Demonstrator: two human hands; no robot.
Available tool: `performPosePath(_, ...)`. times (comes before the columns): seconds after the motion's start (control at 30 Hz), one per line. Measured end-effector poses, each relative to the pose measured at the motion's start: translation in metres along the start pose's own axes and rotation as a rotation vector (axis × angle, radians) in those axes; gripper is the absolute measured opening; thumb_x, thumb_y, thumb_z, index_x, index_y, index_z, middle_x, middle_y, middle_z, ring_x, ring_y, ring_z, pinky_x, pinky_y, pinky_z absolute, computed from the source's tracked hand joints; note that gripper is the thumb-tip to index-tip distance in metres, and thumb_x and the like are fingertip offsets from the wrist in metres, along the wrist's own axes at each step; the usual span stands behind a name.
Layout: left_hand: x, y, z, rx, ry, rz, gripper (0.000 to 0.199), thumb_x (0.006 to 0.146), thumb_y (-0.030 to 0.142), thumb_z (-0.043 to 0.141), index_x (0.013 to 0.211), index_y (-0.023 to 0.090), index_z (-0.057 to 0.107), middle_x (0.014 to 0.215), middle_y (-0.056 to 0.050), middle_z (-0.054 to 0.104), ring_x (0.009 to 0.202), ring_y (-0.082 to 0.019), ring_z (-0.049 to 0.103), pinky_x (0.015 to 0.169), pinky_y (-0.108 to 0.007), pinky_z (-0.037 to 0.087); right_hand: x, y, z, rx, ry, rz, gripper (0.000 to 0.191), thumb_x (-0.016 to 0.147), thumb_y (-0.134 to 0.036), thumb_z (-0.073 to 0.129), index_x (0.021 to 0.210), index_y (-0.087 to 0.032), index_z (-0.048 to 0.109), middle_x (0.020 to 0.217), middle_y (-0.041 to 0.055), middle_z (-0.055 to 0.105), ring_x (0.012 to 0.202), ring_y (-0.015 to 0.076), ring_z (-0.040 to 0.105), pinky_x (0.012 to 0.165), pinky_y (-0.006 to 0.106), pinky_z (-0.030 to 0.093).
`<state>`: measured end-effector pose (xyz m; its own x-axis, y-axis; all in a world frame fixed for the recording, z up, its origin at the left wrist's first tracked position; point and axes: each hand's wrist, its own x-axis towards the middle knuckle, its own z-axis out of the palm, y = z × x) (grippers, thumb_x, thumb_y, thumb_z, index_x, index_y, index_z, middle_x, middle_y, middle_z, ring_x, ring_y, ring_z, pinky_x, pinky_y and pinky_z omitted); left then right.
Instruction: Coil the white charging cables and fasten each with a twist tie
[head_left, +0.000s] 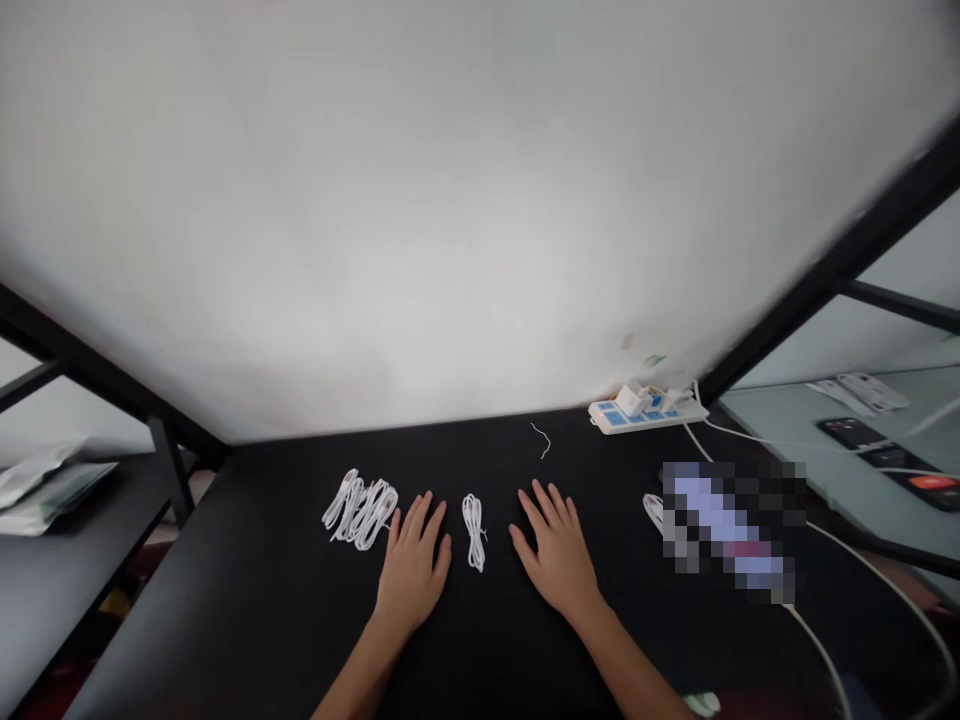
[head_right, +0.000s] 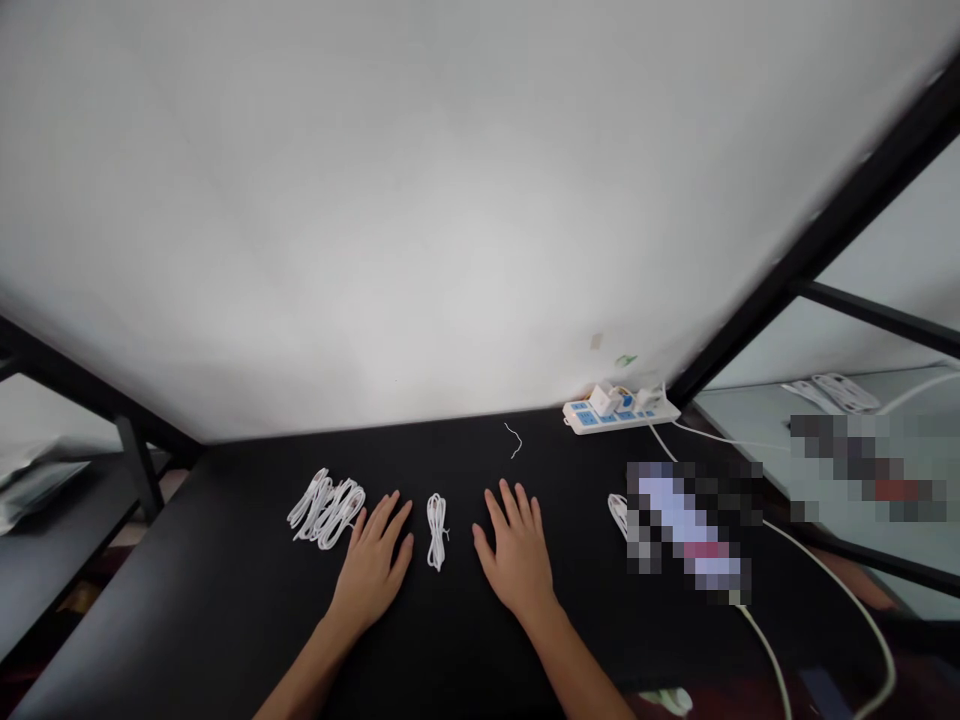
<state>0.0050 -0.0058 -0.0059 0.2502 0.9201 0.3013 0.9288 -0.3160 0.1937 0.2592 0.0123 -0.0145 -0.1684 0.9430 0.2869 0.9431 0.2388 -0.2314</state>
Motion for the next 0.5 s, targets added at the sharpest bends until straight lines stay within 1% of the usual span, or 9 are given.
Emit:
performPosePath(0.2, 0.0004, 0.0006, -0.0019, -0.005, -0.018, -0.004, 0.047, 0.102, 0.025, 0.041, 0.149, 0.022, 0.046, 0.157, -0.012, 0.045, 0.146, -0.029, 0.041, 0.118, -0.057, 0.034, 0.0003, 0.0004, 0.0006, 0.0, 0.004, -0.004, 0.053, 0.1, -0.044, 0.046, 0.146, -0.018, 0.054, 0.157, 0.0119, 0.044, 0.147, 0.0363, 0.034, 0.118, 0.058, 0.031)
performPosePath(0.4, 0.0003, -0.0001, -0.001, -0.02, -0.008, -0.009, 0.047, 0.101, 0.024, 0.043, 0.148, 0.022, 0.047, 0.156, -0.011, 0.046, 0.146, -0.029, 0.041, 0.118, -0.057, 0.035, 0.0, 0.0005, 0.0018, 0.005, 0.019, -0.003, 0.052, 0.101, -0.044, 0.045, 0.145, -0.018, 0.055, 0.157, 0.0122, 0.044, 0.146, 0.0368, 0.035, 0.117, 0.058, 0.031)
performPosePath(0.5, 0.0015, 0.0012, -0.003, -0.053, 0.001, -0.024, 0.045, 0.102, 0.025, 0.042, 0.146, 0.021, 0.049, 0.153, -0.011, 0.05, 0.145, -0.029, 0.042, 0.118, -0.057, 0.035, -0.0002, 0.0002, 0.0018, 0.0, 0.016, 0.0, 0.053, 0.101, -0.045, 0.045, 0.145, -0.018, 0.054, 0.157, 0.0119, 0.044, 0.147, 0.0363, 0.035, 0.118, 0.058, 0.03)
